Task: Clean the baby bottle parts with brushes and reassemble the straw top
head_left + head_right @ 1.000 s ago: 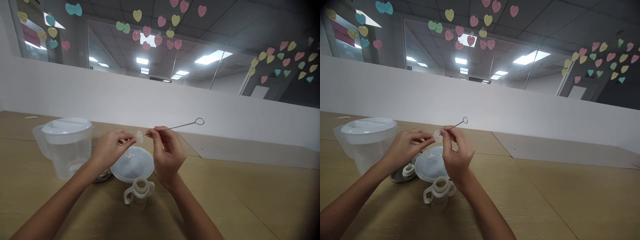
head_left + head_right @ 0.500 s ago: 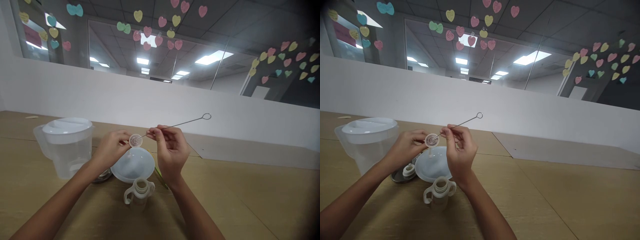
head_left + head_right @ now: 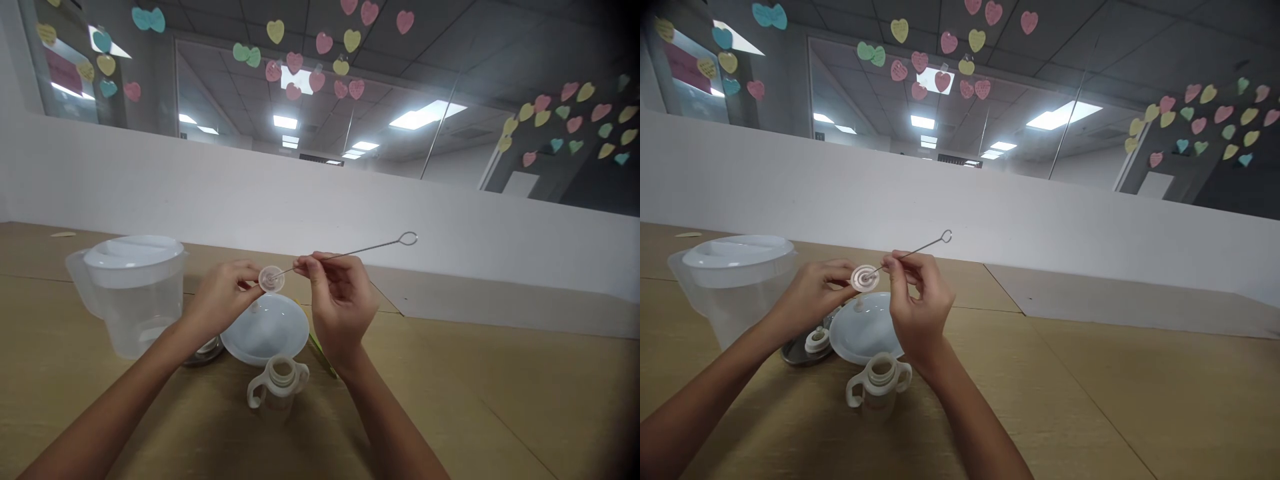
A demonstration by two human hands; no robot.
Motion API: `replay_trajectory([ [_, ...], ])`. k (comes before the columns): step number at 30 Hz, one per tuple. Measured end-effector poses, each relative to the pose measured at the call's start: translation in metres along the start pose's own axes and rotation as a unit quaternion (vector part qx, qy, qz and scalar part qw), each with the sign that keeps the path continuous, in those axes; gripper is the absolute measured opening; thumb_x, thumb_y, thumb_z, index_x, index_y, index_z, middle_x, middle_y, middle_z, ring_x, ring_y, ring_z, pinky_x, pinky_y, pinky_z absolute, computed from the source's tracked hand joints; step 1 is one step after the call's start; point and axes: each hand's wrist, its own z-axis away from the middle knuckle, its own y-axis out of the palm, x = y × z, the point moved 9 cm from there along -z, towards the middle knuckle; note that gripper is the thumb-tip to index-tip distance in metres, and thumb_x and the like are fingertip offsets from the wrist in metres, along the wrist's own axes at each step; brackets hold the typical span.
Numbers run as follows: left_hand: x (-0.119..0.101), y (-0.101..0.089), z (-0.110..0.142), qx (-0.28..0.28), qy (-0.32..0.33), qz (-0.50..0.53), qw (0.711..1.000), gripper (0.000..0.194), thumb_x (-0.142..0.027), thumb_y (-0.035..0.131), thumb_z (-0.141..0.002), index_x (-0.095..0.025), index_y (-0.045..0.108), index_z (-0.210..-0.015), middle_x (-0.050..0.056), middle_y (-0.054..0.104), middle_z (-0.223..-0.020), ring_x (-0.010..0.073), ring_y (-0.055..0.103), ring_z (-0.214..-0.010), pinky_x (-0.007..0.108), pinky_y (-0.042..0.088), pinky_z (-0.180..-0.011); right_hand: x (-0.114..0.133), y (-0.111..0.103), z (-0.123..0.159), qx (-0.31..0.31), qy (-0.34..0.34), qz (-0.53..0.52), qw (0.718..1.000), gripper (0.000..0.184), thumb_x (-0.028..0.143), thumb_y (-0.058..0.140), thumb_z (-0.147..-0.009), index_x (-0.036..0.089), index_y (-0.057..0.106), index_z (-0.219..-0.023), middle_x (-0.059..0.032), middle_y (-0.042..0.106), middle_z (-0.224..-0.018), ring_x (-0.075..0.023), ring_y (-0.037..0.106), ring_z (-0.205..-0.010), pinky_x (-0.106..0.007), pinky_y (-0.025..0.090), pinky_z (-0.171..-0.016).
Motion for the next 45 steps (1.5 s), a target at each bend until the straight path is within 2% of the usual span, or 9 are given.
replay_trajectory([
  [5, 0.000, -0.004, 0.000, -0.015, -0.009, 0.003, 1.000, 0.019, -0.034, 0.057, -0.079, -0.025, 0.073, -0.079, 0.001, 0.070, -0.084, 0.0150, 0.062, -0.075, 0.023, 0.047, -0.062, 0.005, -0.003, 0.001, -0.008, -0.052, 0.069, 0.996, 0.009, 0.013, 0.057, -0.082, 0.019, 0.058, -0.089, -0.0014, 0.067, -0.081, -0.0135, 0.068, -0.072, -0.027, 0.061, -0.065],
  [13, 0.002, 0.000, 0.000, 0.000, -0.006, -0.012, 1.000, 0.023, -0.037, 0.054, -0.081, -0.024, 0.073, -0.080, 0.002, 0.070, -0.080, 0.0148, 0.061, -0.069, 0.023, 0.045, -0.058, 0.003, 0.003, 0.002, 0.027, -0.014, 0.028, 0.999, 0.004, 0.015, 0.057, -0.083, 0.018, 0.058, -0.086, -0.0014, 0.066, -0.079, -0.0135, 0.068, -0.071, -0.026, 0.061, -0.063],
  [20, 0.001, -0.001, 0.000, -0.004, -0.017, 0.004, 1.000, 0.018, -0.033, 0.058, -0.078, -0.024, 0.073, -0.080, 0.001, 0.070, -0.084, 0.0150, 0.062, -0.074, 0.023, 0.048, -0.061, 0.009, -0.002, 0.000, -0.001, -0.063, 0.088, 0.994, 0.008, 0.013, 0.058, -0.082, 0.019, 0.059, -0.087, -0.0011, 0.067, -0.079, -0.0130, 0.068, -0.069, -0.026, 0.061, -0.064],
  [28, 0.006, 0.002, 0.000, 0.005, -0.021, 0.010, 1.000, 0.020, -0.034, 0.056, -0.079, -0.024, 0.073, -0.080, 0.001, 0.070, -0.085, 0.0149, 0.063, -0.073, 0.024, 0.047, -0.061, 0.000, 0.004, -0.001, 0.037, 0.008, 0.030, 0.999, 0.003, 0.015, 0.057, -0.082, 0.018, 0.057, -0.084, -0.0016, 0.065, -0.079, -0.0122, 0.067, -0.067, -0.024, 0.060, -0.061],
  [31, 0.003, 0.004, 0.000, 0.012, -0.009, 0.001, 1.000, 0.019, -0.032, 0.056, -0.080, -0.024, 0.073, -0.080, 0.001, 0.070, -0.084, 0.0148, 0.062, -0.074, 0.024, 0.047, -0.062, -0.001, 0.001, -0.001, 0.017, 0.003, 0.018, 1.000, 0.004, 0.014, 0.058, -0.082, 0.018, 0.056, -0.083, -0.0012, 0.065, -0.080, -0.0122, 0.067, -0.068, -0.024, 0.060, -0.061],
  [37, 0.003, 0.004, 0.001, 0.017, -0.016, 0.010, 1.000, 0.017, -0.033, 0.059, -0.079, -0.023, 0.073, -0.082, 0.001, 0.070, -0.087, 0.0150, 0.062, -0.078, 0.023, 0.048, -0.065, 0.005, -0.003, -0.002, 0.003, -0.028, 0.067, 0.997, 0.008, 0.010, 0.058, -0.081, 0.018, 0.057, -0.082, 0.0001, 0.065, -0.080, -0.0116, 0.067, -0.067, -0.024, 0.059, -0.061],
  [42, 0.008, 0.005, 0.000, 0.018, -0.032, 0.018, 0.999, 0.019, -0.035, 0.058, -0.079, -0.024, 0.073, -0.085, 0.002, 0.070, -0.090, 0.0149, 0.062, -0.076, 0.023, 0.049, -0.063, 0.001, 0.003, -0.003, 0.039, 0.007, 0.052, 0.998, 0.004, 0.015, 0.057, -0.082, 0.018, 0.057, -0.083, -0.0001, 0.065, -0.075, -0.0118, 0.066, -0.064, -0.023, 0.059, -0.059],
  [45, 0.007, 0.006, 0.001, 0.021, -0.023, 0.012, 0.999, 0.019, -0.033, 0.057, -0.080, -0.024, 0.074, -0.084, 0.002, 0.070, -0.088, 0.0149, 0.062, -0.076, 0.023, 0.048, -0.062, -0.004, 0.004, -0.003, 0.040, 0.029, 0.018, 0.999, 0.002, 0.016, 0.057, -0.082, 0.018, 0.056, -0.082, -0.0005, 0.065, -0.076, -0.0123, 0.067, -0.065, -0.024, 0.059, -0.058],
])
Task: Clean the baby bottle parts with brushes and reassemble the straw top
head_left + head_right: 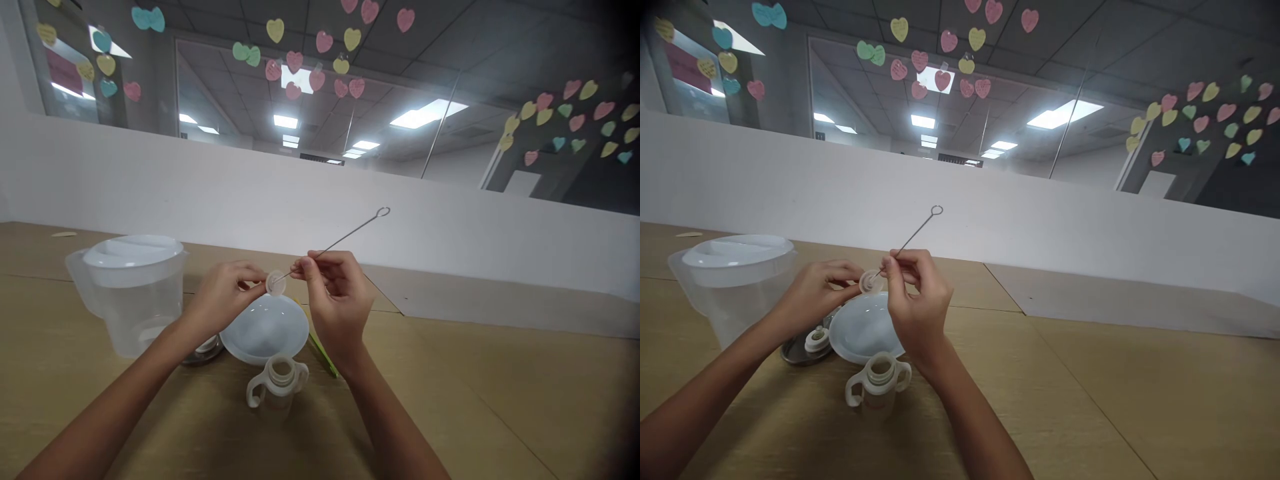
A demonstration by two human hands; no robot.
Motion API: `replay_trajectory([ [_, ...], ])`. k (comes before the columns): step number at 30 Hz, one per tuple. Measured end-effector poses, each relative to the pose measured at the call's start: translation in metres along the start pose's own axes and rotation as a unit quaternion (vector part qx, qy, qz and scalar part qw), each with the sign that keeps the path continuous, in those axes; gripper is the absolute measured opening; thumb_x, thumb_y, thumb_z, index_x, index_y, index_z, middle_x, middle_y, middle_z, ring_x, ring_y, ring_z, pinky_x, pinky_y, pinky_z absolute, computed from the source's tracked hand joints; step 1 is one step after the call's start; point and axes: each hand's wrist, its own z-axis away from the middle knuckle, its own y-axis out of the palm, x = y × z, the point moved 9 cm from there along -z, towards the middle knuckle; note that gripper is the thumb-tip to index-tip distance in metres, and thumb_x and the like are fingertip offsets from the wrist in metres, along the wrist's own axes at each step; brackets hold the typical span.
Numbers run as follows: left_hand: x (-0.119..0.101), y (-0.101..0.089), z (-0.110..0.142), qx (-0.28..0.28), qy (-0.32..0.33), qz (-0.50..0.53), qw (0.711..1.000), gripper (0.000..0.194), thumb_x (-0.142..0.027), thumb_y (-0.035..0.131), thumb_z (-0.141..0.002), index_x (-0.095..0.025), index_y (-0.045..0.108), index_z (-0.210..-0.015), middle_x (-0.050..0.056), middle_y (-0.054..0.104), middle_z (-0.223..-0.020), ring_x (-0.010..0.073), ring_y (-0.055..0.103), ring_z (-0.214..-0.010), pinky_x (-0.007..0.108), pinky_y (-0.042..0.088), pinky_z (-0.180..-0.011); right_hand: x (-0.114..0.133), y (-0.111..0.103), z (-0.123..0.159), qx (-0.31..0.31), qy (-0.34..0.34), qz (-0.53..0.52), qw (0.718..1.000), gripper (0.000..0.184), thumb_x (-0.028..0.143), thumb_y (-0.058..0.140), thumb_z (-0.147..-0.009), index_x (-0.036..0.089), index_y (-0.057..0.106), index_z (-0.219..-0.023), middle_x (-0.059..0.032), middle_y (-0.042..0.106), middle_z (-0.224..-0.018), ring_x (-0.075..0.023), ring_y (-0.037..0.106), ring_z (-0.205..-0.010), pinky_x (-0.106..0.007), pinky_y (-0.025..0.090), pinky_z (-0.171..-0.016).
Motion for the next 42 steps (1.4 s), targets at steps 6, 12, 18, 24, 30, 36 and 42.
replay_trajectory([
  [6, -0.007, 0.000, 0.000, 0.005, 0.023, -0.016, 1.000, 0.015, -0.032, 0.061, -0.079, -0.023, 0.073, -0.076, 0.000, 0.070, -0.080, 0.0129, 0.061, -0.072, 0.021, 0.046, -0.062, 0.002, -0.006, 0.000, -0.034, -0.024, 0.009, 0.999, 0.005, 0.013, 0.058, -0.081, 0.018, 0.056, -0.082, -0.0001, 0.064, -0.078, -0.0125, 0.067, -0.068, -0.026, 0.060, -0.062],
  [12, -0.005, -0.003, 0.000, -0.016, 0.017, 0.012, 1.000, 0.015, -0.032, 0.061, -0.078, -0.024, 0.073, -0.081, 0.001, 0.070, -0.085, 0.0135, 0.062, -0.075, 0.022, 0.048, -0.063, 0.001, -0.005, -0.002, -0.020, 0.003, -0.003, 1.000, 0.006, 0.015, 0.060, -0.080, 0.018, 0.056, -0.079, 0.0009, 0.063, -0.073, -0.0116, 0.066, -0.061, -0.024, 0.059, -0.057],
  [18, -0.008, 0.001, 0.001, 0.000, 0.022, 0.029, 0.999, 0.016, -0.033, 0.060, -0.079, -0.024, 0.074, -0.082, 0.001, 0.071, -0.084, 0.0137, 0.063, -0.075, 0.021, 0.049, -0.060, -0.004, -0.008, -0.002, -0.049, 0.022, -0.039, 0.998, 0.008, 0.016, 0.062, -0.079, 0.018, 0.055, -0.077, 0.0007, 0.063, -0.075, -0.0128, 0.067, -0.063, -0.025, 0.059, -0.056],
  [24, -0.009, -0.002, -0.001, -0.010, 0.024, 0.044, 0.999, 0.012, -0.030, 0.063, -0.076, -0.023, 0.073, -0.074, 0.000, 0.070, -0.079, 0.0126, 0.062, -0.072, 0.021, 0.048, -0.063, 0.009, -0.014, -0.001, -0.065, -0.043, 0.062, 0.995, 0.009, 0.015, 0.062, -0.079, 0.019, 0.055, -0.077, 0.0019, 0.065, -0.072, -0.0115, 0.067, -0.062, -0.022, 0.058, -0.056],
  [30, -0.006, -0.002, 0.000, -0.019, 0.015, 0.057, 0.998, 0.011, -0.028, 0.064, -0.076, -0.023, 0.073, -0.076, 0.000, 0.071, -0.082, 0.0126, 0.062, -0.073, 0.020, 0.048, -0.062, 0.008, -0.011, -0.004, -0.033, -0.010, 0.020, 0.999, 0.009, 0.014, 0.062, -0.078, 0.018, 0.054, -0.075, 0.0022, 0.063, -0.071, -0.0108, 0.066, -0.061, -0.021, 0.058, -0.055],
  [36, -0.006, -0.004, 0.001, -0.032, 0.014, 0.059, 0.998, 0.016, -0.033, 0.062, -0.077, -0.022, 0.074, -0.079, 0.002, 0.071, -0.083, 0.0145, 0.063, -0.074, 0.022, 0.048, -0.061, 0.003, -0.010, -0.002, -0.040, 0.014, -0.013, 0.999, 0.009, 0.016, 0.062, -0.079, 0.018, 0.054, -0.076, 0.0015, 0.064, -0.072, -0.0123, 0.067, -0.062, -0.023, 0.059, -0.055],
  [42, -0.012, -0.003, 0.002, -0.024, 0.030, 0.052, 0.998, 0.012, -0.029, 0.063, -0.076, -0.022, 0.073, -0.076, 0.002, 0.071, -0.081, 0.0140, 0.063, -0.073, 0.022, 0.049, -0.063, 0.017, -0.015, 0.001, -0.071, -0.071, 0.070, 0.992, 0.009, 0.013, 0.063, -0.078, 0.020, 0.056, -0.079, 0.0018, 0.066, -0.071, -0.0128, 0.068, -0.063, -0.024, 0.059, -0.057],
])
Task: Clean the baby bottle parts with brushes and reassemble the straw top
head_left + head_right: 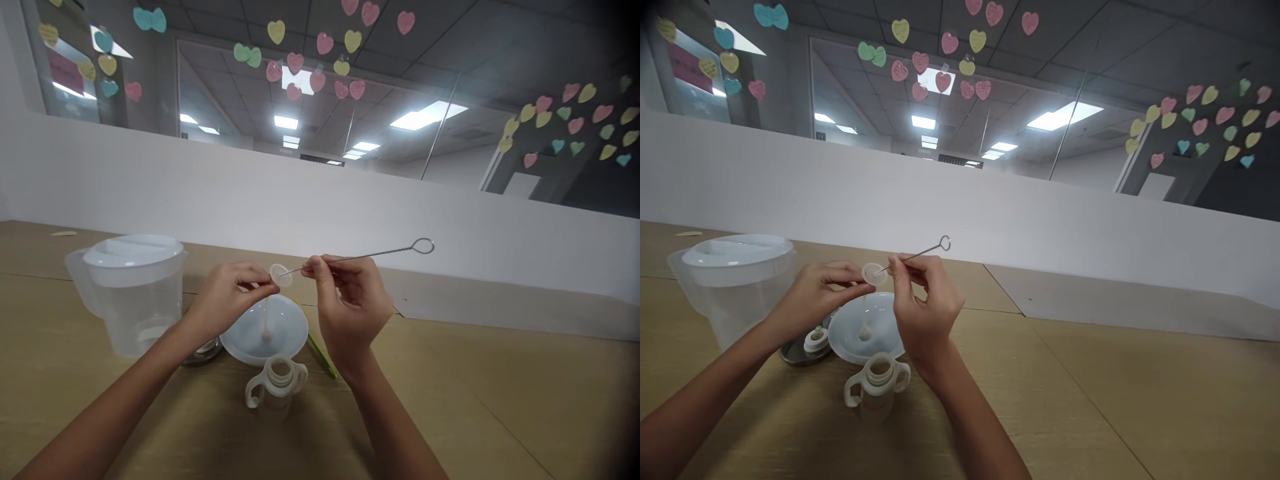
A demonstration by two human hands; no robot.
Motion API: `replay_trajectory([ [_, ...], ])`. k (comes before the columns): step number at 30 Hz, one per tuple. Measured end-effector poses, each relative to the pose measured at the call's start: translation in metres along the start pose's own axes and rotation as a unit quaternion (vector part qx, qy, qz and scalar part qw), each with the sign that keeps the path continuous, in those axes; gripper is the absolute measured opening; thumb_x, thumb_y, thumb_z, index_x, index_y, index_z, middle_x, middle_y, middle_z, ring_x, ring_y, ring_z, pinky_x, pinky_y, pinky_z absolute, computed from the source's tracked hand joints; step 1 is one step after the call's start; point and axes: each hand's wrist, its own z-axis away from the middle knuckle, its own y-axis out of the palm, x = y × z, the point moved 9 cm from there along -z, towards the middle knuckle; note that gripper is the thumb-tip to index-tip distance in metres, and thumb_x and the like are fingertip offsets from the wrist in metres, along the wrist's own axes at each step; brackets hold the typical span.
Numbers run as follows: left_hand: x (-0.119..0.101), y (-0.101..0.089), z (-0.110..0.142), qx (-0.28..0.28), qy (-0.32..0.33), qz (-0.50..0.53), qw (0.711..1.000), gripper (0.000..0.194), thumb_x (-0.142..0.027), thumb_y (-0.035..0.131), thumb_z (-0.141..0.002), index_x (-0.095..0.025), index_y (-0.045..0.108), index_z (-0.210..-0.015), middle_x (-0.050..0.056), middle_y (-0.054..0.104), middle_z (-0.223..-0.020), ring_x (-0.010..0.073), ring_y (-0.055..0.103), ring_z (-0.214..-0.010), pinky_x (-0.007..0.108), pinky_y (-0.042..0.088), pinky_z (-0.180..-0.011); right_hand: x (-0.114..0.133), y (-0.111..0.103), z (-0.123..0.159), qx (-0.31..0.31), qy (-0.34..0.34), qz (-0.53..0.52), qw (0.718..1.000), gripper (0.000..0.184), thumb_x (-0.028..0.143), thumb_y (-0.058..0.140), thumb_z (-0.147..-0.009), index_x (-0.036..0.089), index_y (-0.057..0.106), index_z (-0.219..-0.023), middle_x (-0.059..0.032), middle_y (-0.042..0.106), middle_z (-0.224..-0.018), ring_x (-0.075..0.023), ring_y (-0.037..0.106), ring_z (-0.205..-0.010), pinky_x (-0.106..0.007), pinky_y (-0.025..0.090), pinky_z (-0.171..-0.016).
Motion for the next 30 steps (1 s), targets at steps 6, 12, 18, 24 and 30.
replay_trajectory([
  [6, 0.0020, -0.0027, -0.0007, -0.006, 0.002, 0.004, 1.000, 0.015, -0.030, 0.061, -0.078, -0.022, 0.074, -0.079, 0.002, 0.071, -0.080, 0.0133, 0.062, -0.070, 0.021, 0.048, -0.058, -0.0065, 0.0062, -0.0033, 0.041, 0.060, -0.052, 0.996, 0.009, 0.014, 0.061, -0.080, 0.019, 0.054, -0.076, 0.0011, 0.063, -0.073, -0.0114, 0.067, -0.061, -0.022, 0.059, -0.055],
  [12, -0.0013, 0.0033, 0.0007, 0.020, 0.008, 0.011, 1.000, 0.013, -0.028, 0.061, -0.078, -0.022, 0.073, -0.079, 0.001, 0.071, -0.081, 0.0139, 0.063, -0.075, 0.021, 0.048, -0.062, -0.0010, 0.0017, -0.0023, 0.017, 0.017, -0.030, 0.999, 0.011, 0.012, 0.062, -0.079, 0.019, 0.054, -0.077, 0.0018, 0.063, -0.072, -0.0117, 0.067, -0.062, -0.022, 0.058, -0.055],
  [18, -0.0015, -0.0001, 0.0002, 0.008, 0.013, 0.017, 1.000, 0.013, -0.030, 0.062, -0.078, -0.022, 0.073, -0.079, 0.001, 0.071, -0.083, 0.0140, 0.063, -0.075, 0.022, 0.049, -0.063, -0.0028, -0.0005, -0.0057, 0.017, 0.017, 0.006, 1.000, 0.010, 0.015, 0.061, -0.080, 0.019, 0.052, -0.077, 0.0021, 0.063, -0.071, -0.0112, 0.066, -0.060, -0.022, 0.058, -0.054],
  [24, 0.0019, -0.0002, -0.0002, 0.002, 0.009, 0.002, 1.000, 0.016, -0.032, 0.061, -0.079, -0.022, 0.074, -0.079, 0.002, 0.071, -0.082, 0.0140, 0.063, -0.073, 0.022, 0.048, -0.060, -0.0044, 0.0051, -0.0060, 0.046, 0.045, -0.052, 0.997, 0.010, 0.014, 0.061, -0.080, 0.019, 0.053, -0.075, 0.0020, 0.061, -0.071, -0.0110, 0.066, -0.059, -0.021, 0.058, -0.053],
  [30, -0.0023, 0.0046, 0.0002, 0.022, 0.008, 0.007, 1.000, 0.013, -0.029, 0.063, -0.077, -0.022, 0.073, -0.077, 0.002, 0.071, -0.082, 0.0144, 0.063, -0.075, 0.022, 0.049, -0.063, -0.0025, 0.0000, -0.0060, 0.021, 0.014, 0.000, 1.000, 0.010, 0.014, 0.061, -0.080, 0.019, 0.052, -0.078, 0.0024, 0.062, -0.070, -0.0109, 0.066, -0.061, -0.021, 0.058, -0.054],
])
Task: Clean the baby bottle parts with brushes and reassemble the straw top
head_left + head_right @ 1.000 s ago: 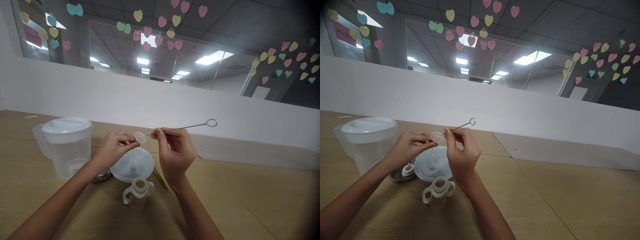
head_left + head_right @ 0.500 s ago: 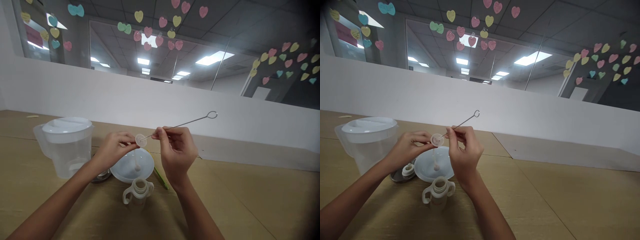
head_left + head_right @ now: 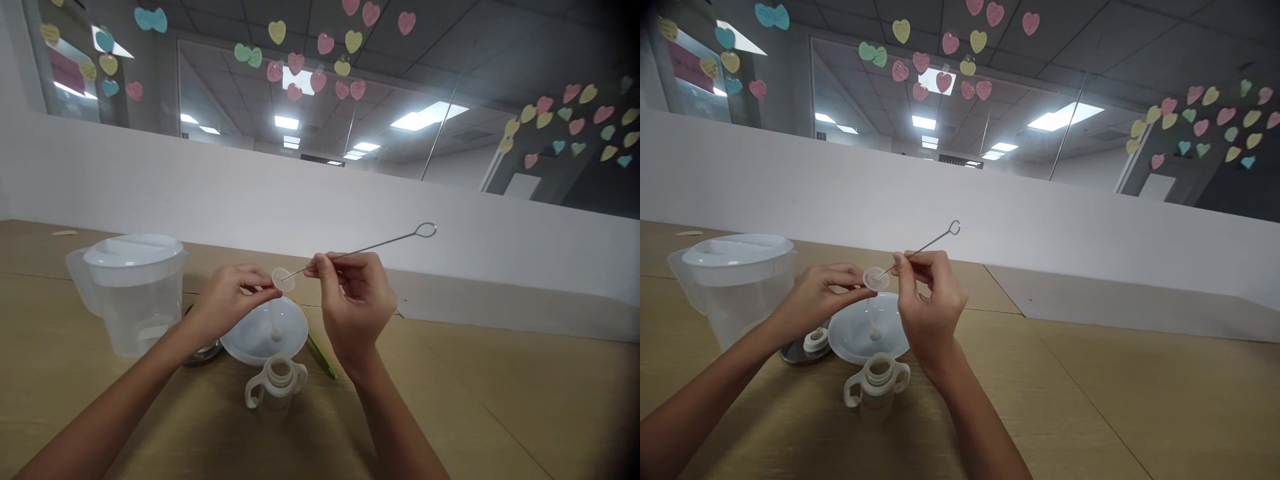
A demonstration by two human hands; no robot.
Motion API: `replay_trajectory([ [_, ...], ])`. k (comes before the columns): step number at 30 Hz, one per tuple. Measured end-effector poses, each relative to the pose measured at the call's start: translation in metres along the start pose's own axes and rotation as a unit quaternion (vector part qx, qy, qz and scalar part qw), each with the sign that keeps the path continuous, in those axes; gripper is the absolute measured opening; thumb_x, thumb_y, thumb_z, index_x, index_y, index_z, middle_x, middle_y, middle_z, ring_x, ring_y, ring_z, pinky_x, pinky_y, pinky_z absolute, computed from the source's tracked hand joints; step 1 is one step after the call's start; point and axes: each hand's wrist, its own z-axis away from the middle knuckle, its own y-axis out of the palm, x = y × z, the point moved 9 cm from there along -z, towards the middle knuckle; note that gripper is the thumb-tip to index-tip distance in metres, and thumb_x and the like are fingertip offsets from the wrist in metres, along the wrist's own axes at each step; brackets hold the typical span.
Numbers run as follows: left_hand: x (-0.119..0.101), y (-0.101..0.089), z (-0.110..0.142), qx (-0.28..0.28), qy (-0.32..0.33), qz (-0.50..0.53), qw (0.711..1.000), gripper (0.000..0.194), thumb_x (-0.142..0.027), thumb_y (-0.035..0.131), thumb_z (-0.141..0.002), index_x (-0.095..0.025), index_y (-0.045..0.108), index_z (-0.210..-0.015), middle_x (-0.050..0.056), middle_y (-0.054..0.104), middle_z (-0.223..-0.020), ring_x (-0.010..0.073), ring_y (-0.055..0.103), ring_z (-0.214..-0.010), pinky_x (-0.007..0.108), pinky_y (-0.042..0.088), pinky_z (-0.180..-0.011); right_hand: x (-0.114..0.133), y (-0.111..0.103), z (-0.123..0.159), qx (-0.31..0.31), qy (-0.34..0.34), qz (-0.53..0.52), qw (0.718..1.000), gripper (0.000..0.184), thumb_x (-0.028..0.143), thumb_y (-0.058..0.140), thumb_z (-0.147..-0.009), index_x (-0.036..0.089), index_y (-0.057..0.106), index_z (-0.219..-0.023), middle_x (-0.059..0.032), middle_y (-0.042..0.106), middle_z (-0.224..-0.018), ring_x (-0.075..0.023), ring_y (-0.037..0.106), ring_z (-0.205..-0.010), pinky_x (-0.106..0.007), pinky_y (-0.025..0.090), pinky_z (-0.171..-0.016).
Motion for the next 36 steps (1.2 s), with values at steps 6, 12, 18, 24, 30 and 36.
replay_trajectory([
  [6, 0.004, -0.008, 0.001, -0.023, -0.009, -0.004, 1.000, 0.015, -0.031, 0.062, -0.078, -0.023, 0.074, -0.079, 0.002, 0.071, -0.085, 0.0146, 0.063, -0.075, 0.023, 0.049, -0.063, 0.001, 0.001, -0.002, 0.016, 0.009, -0.009, 1.000, 0.010, 0.014, 0.061, -0.080, 0.019, 0.053, -0.077, 0.0025, 0.061, -0.071, -0.0102, 0.066, -0.059, -0.020, 0.057, -0.053],
  [12, -0.001, -0.005, 0.000, -0.017, 0.000, -0.012, 1.000, 0.016, -0.032, 0.061, -0.078, -0.023, 0.074, -0.080, 0.002, 0.072, -0.083, 0.0150, 0.064, -0.075, 0.023, 0.050, -0.063, 0.001, 0.001, -0.002, 0.021, 0.013, -0.007, 1.000, 0.010, 0.015, 0.060, -0.080, 0.019, 0.053, -0.076, 0.0027, 0.061, -0.070, -0.0109, 0.066, -0.059, -0.021, 0.057, -0.052],
  [18, -0.001, -0.001, -0.001, 0.004, -0.002, -0.025, 1.000, 0.014, -0.032, 0.064, -0.076, -0.022, 0.073, -0.078, 0.001, 0.071, -0.084, 0.0147, 0.064, -0.075, 0.023, 0.051, -0.066, 0.010, 0.003, 0.002, 0.024, -0.037, 0.050, 0.998, 0.009, 0.013, 0.059, -0.081, 0.020, 0.054, -0.078, 0.0023, 0.063, -0.068, -0.0107, 0.065, -0.059, -0.022, 0.057, -0.053],
  [24, 0.004, -0.001, 0.000, 0.004, -0.011, 0.000, 1.000, 0.018, -0.033, 0.060, -0.080, -0.023, 0.074, -0.084, 0.002, 0.071, -0.085, 0.0154, 0.064, -0.078, 0.022, 0.050, -0.063, 0.002, 0.007, -0.001, 0.049, 0.032, -0.051, 0.997, 0.011, 0.013, 0.060, -0.080, 0.019, 0.052, -0.075, 0.0023, 0.061, -0.070, -0.0109, 0.066, -0.060, -0.022, 0.058, -0.053],
  [30, -0.002, -0.001, -0.001, 0.001, 0.009, -0.004, 1.000, 0.015, -0.030, 0.062, -0.078, -0.022, 0.074, -0.081, 0.002, 0.071, -0.085, 0.0148, 0.064, -0.078, 0.023, 0.050, -0.067, 0.010, 0.002, 0.001, 0.016, -0.031, 0.023, 0.999, 0.012, 0.011, 0.061, -0.079, 0.020, 0.054, -0.078, 0.0031, 0.062, -0.068, -0.0108, 0.066, -0.060, -0.022, 0.057, -0.054],
  [36, 0.000, -0.002, 0.000, 0.002, -0.001, 0.001, 1.000, 0.014, -0.030, 0.062, -0.078, -0.023, 0.073, -0.082, 0.001, 0.071, -0.086, 0.0138, 0.063, -0.078, 0.021, 0.050, -0.066, 0.002, 0.004, -0.001, 0.037, 0.026, -0.027, 0.999, 0.011, 0.014, 0.061, -0.080, 0.019, 0.052, -0.076, 0.0025, 0.062, -0.068, -0.0113, 0.066, -0.061, -0.022, 0.058, -0.054],
])
